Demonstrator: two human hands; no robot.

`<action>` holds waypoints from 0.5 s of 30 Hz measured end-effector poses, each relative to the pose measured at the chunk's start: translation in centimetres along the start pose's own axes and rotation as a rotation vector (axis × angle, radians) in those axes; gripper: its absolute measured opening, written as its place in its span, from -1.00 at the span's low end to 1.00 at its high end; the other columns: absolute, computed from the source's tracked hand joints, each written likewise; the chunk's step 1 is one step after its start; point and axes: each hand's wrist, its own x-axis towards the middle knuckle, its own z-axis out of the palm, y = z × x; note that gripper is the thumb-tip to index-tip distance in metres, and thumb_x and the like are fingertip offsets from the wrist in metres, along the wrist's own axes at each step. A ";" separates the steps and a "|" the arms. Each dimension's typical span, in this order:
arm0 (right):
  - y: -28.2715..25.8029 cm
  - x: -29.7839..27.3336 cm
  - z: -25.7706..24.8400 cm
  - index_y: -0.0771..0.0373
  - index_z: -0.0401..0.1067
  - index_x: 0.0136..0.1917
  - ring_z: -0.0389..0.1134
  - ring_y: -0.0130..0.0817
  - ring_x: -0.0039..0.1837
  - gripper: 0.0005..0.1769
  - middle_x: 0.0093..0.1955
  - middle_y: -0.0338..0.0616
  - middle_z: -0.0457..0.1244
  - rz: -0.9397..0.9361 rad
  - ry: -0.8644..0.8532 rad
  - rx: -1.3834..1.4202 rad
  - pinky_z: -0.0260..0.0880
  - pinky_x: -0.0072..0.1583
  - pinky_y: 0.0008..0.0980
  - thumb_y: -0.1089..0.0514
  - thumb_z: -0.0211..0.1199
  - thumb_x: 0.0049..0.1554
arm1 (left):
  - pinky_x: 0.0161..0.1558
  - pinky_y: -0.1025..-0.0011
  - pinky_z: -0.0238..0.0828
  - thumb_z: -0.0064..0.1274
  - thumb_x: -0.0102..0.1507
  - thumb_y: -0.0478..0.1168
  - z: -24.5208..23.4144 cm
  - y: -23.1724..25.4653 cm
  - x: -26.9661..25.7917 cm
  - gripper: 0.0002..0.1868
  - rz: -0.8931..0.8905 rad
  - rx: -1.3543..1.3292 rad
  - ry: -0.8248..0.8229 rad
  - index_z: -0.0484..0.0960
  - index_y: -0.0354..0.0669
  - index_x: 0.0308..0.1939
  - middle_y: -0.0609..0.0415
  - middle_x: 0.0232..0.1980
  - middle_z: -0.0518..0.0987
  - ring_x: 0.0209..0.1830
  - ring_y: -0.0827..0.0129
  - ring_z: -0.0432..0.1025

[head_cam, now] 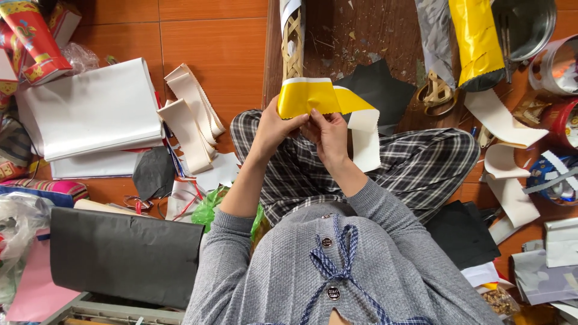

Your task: Wrapping a paper-mache giraffe structure with yellow adhesive tape and paper

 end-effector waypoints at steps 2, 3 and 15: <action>1.3 1.3 -0.8 0.40 0.33 -0.03 0.48 -0.07 -0.22 -0.68 -0.22 0.02 0.33 -0.005 -0.023 0.014 0.57 -0.17 0.00 0.25 0.40 0.05 | -0.52 0.35 0.62 0.46 0.00 -0.12 0.0 -0.5 0.4 -0.17 0.003 0.008 0.011 0.39 -0.35 0.22 -0.19 -0.27 0.55 -0.45 0.23 0.55; 1.8 2.0 -1.1 0.40 0.34 -0.02 0.48 -0.05 -0.21 -0.69 -0.21 0.03 0.34 -0.007 -0.045 0.031 0.56 -0.18 0.03 0.25 0.40 0.04 | -0.53 0.32 0.62 0.46 0.01 -0.04 0.1 -0.7 0.7 -0.20 0.002 0.019 0.021 0.43 -0.33 0.19 -0.21 -0.26 0.54 -0.42 0.20 0.55; -4.4 0.4 3.0 -0.05 0.38 0.33 0.17 -0.24 0.43 -0.40 0.30 -0.11 0.27 -0.044 -0.250 -0.893 0.10 0.44 -0.17 -0.37 0.01 0.18 | -0.52 0.35 0.57 0.40 0.02 -0.18 -0.1 -1.5 1.5 -0.36 -0.062 -0.026 0.111 0.44 -0.38 0.06 -0.18 -0.32 0.52 -0.46 0.19 0.52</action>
